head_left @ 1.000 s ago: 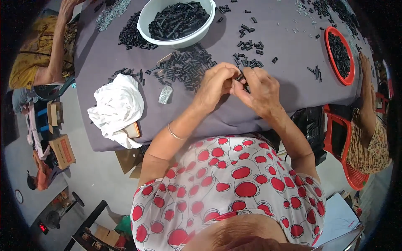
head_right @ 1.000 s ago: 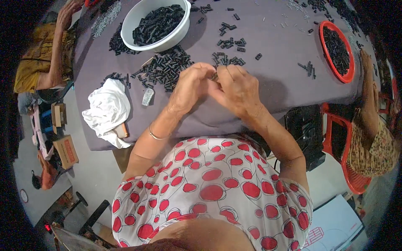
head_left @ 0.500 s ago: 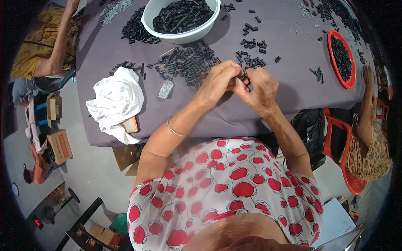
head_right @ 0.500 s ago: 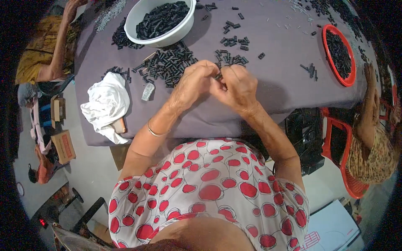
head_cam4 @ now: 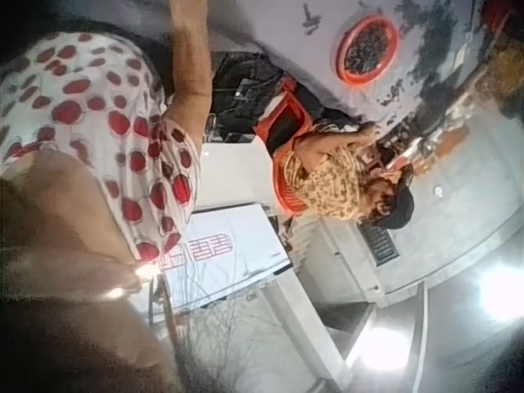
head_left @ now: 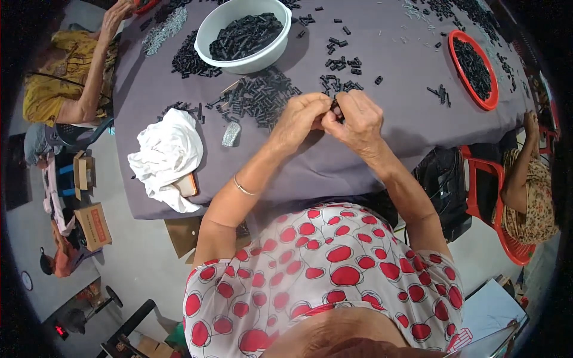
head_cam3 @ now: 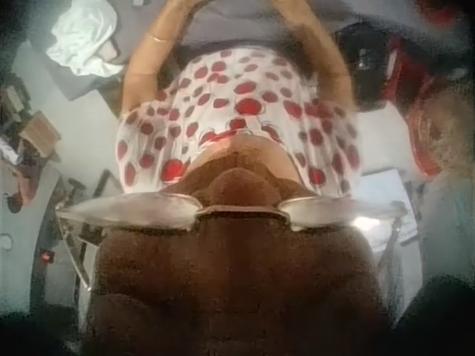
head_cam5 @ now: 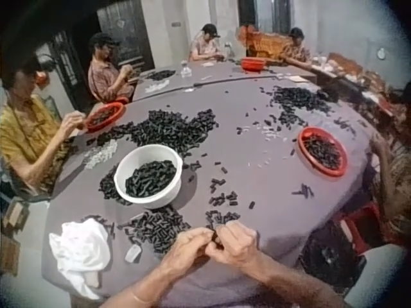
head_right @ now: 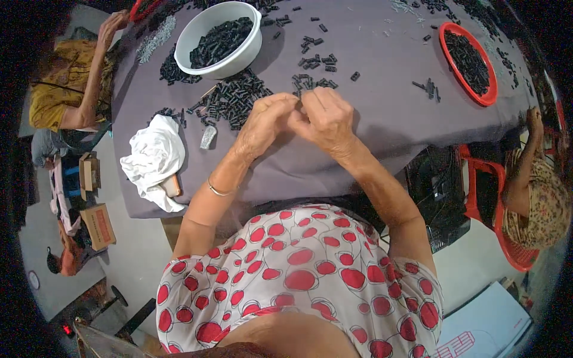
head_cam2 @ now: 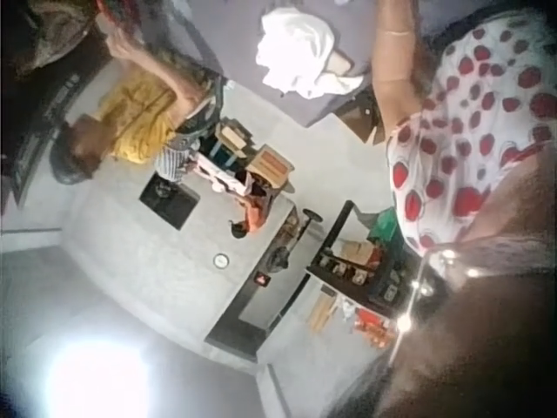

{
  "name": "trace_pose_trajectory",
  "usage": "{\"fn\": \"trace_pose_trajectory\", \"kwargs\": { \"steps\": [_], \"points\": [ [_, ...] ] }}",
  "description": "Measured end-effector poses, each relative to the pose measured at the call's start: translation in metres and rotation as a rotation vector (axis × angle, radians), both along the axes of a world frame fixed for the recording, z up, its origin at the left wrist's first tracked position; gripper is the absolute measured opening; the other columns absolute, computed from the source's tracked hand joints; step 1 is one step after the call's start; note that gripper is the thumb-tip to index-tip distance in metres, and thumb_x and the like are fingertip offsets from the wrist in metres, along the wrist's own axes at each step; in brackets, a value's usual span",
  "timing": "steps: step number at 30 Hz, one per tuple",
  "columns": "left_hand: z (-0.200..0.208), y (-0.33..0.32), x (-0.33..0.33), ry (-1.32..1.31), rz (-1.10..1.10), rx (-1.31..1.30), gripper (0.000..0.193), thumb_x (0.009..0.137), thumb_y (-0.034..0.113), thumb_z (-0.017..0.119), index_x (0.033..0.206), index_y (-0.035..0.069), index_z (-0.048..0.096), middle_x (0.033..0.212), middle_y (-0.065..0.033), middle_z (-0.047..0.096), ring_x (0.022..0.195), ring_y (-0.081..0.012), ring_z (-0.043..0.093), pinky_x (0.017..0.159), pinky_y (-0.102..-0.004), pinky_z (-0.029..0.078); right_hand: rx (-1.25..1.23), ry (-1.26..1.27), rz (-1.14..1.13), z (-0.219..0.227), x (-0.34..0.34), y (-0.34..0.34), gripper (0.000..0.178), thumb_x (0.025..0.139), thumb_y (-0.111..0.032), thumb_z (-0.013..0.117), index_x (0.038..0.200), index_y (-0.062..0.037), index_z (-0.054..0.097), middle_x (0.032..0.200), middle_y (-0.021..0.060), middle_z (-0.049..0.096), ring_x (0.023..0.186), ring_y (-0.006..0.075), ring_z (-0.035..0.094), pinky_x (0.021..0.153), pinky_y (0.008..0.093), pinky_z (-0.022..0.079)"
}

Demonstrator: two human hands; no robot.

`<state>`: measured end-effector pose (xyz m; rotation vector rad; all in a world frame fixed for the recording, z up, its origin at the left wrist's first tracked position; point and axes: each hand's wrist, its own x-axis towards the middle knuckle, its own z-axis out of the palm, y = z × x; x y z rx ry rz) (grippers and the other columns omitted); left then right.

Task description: Assembling small black plastic tubes with metal pin inserts at a workbench.

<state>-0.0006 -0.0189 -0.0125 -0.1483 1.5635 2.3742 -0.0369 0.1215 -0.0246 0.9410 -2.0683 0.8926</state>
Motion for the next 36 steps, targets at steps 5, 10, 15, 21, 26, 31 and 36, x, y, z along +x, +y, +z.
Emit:
{"fn": "trace_pose_trajectory", "kwargs": {
  "steps": [5, 10, 15, 21, 26, 31, 36],
  "points": [
    [-0.006, -0.003, -0.001, 0.064, -0.007, -0.02, 0.024, 0.09, 0.019, 0.048, 0.075, 0.002, 0.056, 0.069, 0.0013, 0.052, 0.06, -0.0046, 0.046, 0.055, -0.0201, 0.04, 0.028, 0.02, -0.01, -0.004, 0.0, 0.0, 0.019, 0.058, -0.007, 0.063, 0.061, -0.0075, 0.044, 0.057, 0.006, 0.043, 0.053, 0.0236, 0.05, 0.048, 0.0345, 0.043],
    [-0.018, -0.004, -0.004, 0.107, 0.008, -0.003, 0.024, 0.091, 0.021, 0.048, 0.078, 0.002, 0.057, 0.069, 0.0016, 0.051, 0.06, -0.0049, 0.046, 0.054, -0.02, 0.039, 0.035, 0.026, 0.012, -0.004, -0.001, -0.003, 0.02, 0.058, -0.008, 0.065, 0.061, -0.0082, 0.045, 0.058, 0.0057, 0.044, 0.054, 0.0237, 0.051, 0.049, 0.0352, 0.044],
    [-0.001, 0.0, -0.003, 0.029, 0.053, 0.043, 0.022, 0.091, 0.02, 0.049, 0.08, 0.002, 0.058, 0.069, 0.0012, 0.053, 0.059, -0.0049, 0.047, 0.053, -0.0192, 0.038, 0.031, 0.039, -0.023, -0.005, -0.003, -0.003, 0.021, 0.059, -0.01, 0.066, 0.062, -0.0088, 0.046, 0.058, 0.0049, 0.045, 0.055, 0.0237, 0.051, 0.05, 0.0352, 0.044],
    [-0.011, -0.004, -0.003, 0.017, -0.006, 0.101, 0.018, 0.09, 0.017, 0.051, 0.083, 0.002, 0.059, 0.072, -0.0004, 0.055, 0.063, -0.006, 0.05, 0.056, -0.0199, 0.04, 0.059, 0.022, -0.017, -0.004, -0.001, -0.004, 0.016, 0.058, -0.013, 0.061, 0.065, -0.009, 0.048, 0.059, 0.0044, 0.044, 0.055, 0.0237, 0.048, 0.05, 0.0359, 0.037],
    [-0.003, -0.007, -0.003, -0.008, -0.054, 0.207, 0.015, 0.09, 0.018, 0.055, 0.084, 0.005, 0.06, 0.083, -0.0022, 0.06, 0.078, -0.0103, 0.056, 0.071, -0.0248, 0.046, 0.041, 0.012, -0.058, -0.001, -0.001, -0.005, 0.018, 0.057, -0.013, 0.061, 0.072, -0.0084, 0.052, 0.062, 0.0038, 0.044, 0.058, 0.0228, 0.047, 0.053, 0.0356, 0.034],
    [-0.009, -0.011, -0.005, 0.015, -0.049, 0.212, 0.013, 0.09, 0.017, 0.055, 0.087, 0.005, 0.06, 0.086, -0.0024, 0.06, 0.08, -0.0112, 0.057, 0.073, -0.0264, 0.047, 0.023, 0.039, -0.096, 0.004, -0.001, -0.007, 0.023, 0.057, -0.015, 0.062, 0.077, -0.007, 0.055, 0.065, 0.0033, 0.044, 0.06, 0.0219, 0.046, 0.056, 0.0351, 0.032],
    [0.002, -0.002, 0.0, -0.011, 0.075, 0.192, 0.015, 0.091, 0.014, 0.052, 0.09, 0.001, 0.06, 0.085, -0.0046, 0.061, 0.077, -0.0105, 0.059, 0.069, -0.0239, 0.049, 0.041, 0.053, -0.134, 0.0, 0.0, -0.006, 0.023, 0.058, -0.018, 0.063, 0.076, -0.0075, 0.054, 0.066, 0.0034, 0.045, 0.061, 0.0214, 0.046, 0.056, 0.0353, 0.032]
  ]
}}
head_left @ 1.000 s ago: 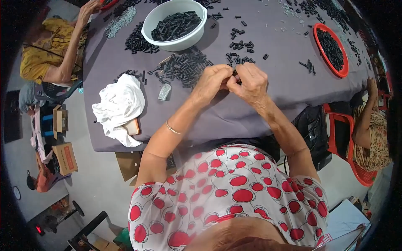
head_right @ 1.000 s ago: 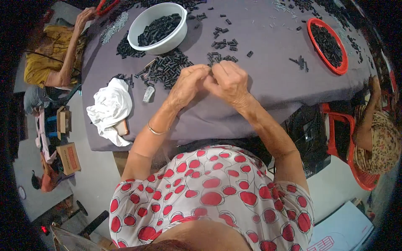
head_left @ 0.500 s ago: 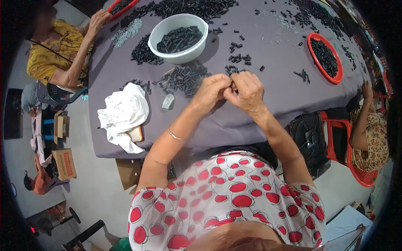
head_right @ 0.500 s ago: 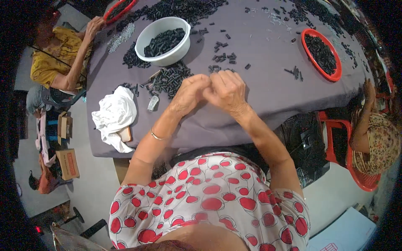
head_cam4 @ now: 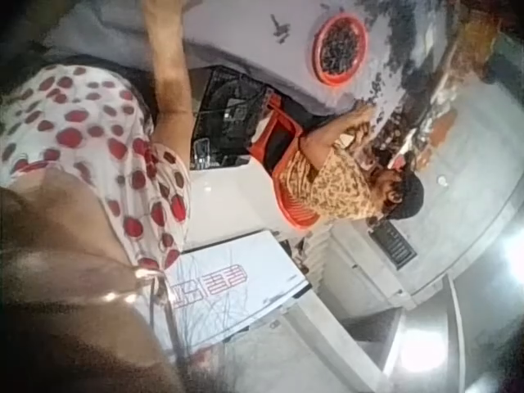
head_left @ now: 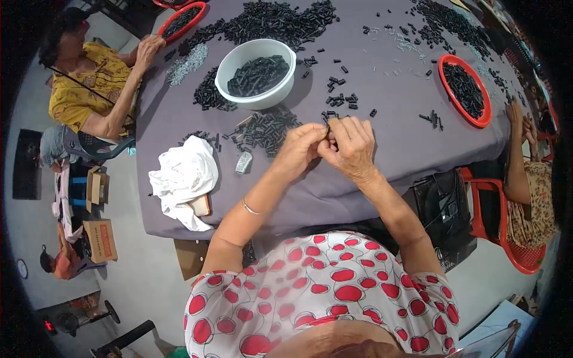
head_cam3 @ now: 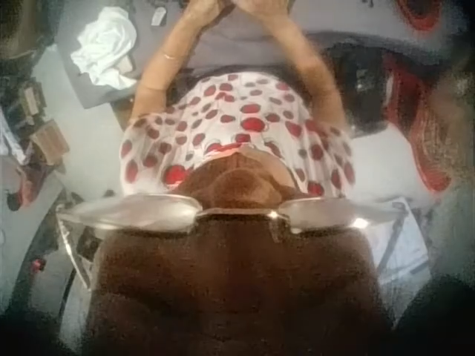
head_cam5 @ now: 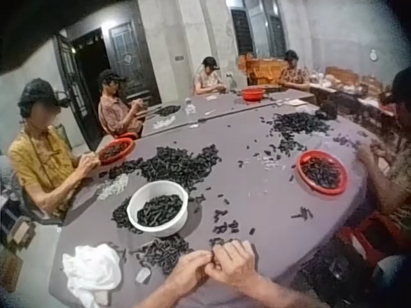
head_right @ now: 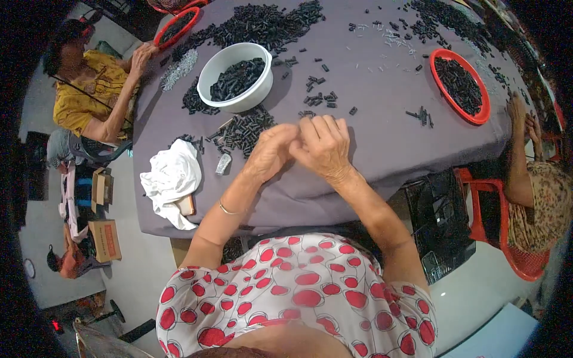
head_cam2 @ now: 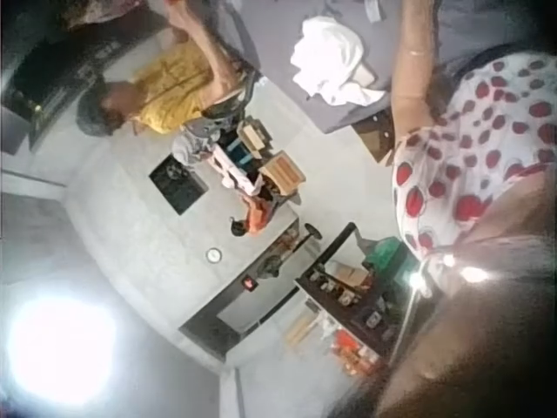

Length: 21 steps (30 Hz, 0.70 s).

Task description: Assembling small black plastic tubes with metal pin inserts at a workbench.

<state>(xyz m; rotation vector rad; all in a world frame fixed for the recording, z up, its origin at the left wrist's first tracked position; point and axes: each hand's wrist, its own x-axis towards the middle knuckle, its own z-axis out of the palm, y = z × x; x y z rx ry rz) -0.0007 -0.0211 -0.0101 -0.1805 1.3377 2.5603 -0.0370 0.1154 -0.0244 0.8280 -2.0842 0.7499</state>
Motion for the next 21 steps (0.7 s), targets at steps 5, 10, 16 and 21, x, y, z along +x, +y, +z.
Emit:
{"fn": "trace_pose_trajectory", "kwargs": {
  "steps": [5, 10, 16, 21],
  "points": [
    [-0.006, -0.002, 0.002, 0.006, -0.015, 0.008, 0.015, 0.091, 0.013, 0.052, 0.089, 0.001, 0.06, 0.084, -0.0051, 0.061, 0.076, -0.0105, 0.059, 0.068, -0.0241, 0.049, 0.04, -0.009, 0.009, -0.001, 0.002, 0.0, 0.024, 0.058, -0.019, 0.064, 0.077, -0.0075, 0.056, 0.067, 0.0032, 0.046, 0.062, 0.0213, 0.047, 0.057, 0.0355, 0.032],
    [0.001, 0.0, 0.003, 0.018, -0.003, -0.032, 0.016, 0.09, 0.014, 0.052, 0.085, 0.001, 0.06, 0.08, -0.004, 0.06, 0.071, -0.0093, 0.057, 0.064, -0.022, 0.047, -0.012, 0.035, 0.008, -0.001, 0.001, -0.001, 0.027, 0.057, -0.016, 0.063, 0.081, -0.0069, 0.059, 0.069, 0.0028, 0.048, 0.064, 0.0215, 0.05, 0.057, 0.0355, 0.033],
    [-0.012, -0.002, -0.005, 0.03, -0.016, -0.047, 0.018, 0.088, 0.016, 0.056, 0.081, 0.0, 0.062, 0.073, -0.0023, 0.058, 0.066, -0.0079, 0.056, 0.059, -0.0207, 0.046, 0.013, 0.049, 0.024, 0.0, 0.001, -0.001, 0.025, 0.059, -0.016, 0.063, 0.081, -0.0073, 0.059, 0.068, 0.0029, 0.047, 0.063, 0.0212, 0.049, 0.057, 0.0353, 0.032],
    [-0.016, -0.003, -0.006, 0.045, -0.018, -0.039, 0.019, 0.086, 0.016, 0.057, 0.08, -0.001, 0.063, 0.07, -0.0021, 0.058, 0.063, -0.0083, 0.056, 0.057, -0.0199, 0.045, 0.025, 0.048, 0.022, 0.0, 0.002, 0.0, 0.029, 0.059, -0.013, 0.063, 0.087, -0.0048, 0.059, 0.07, 0.0043, 0.05, 0.064, 0.0222, 0.05, 0.059, 0.0357, 0.034]
  ]
}}
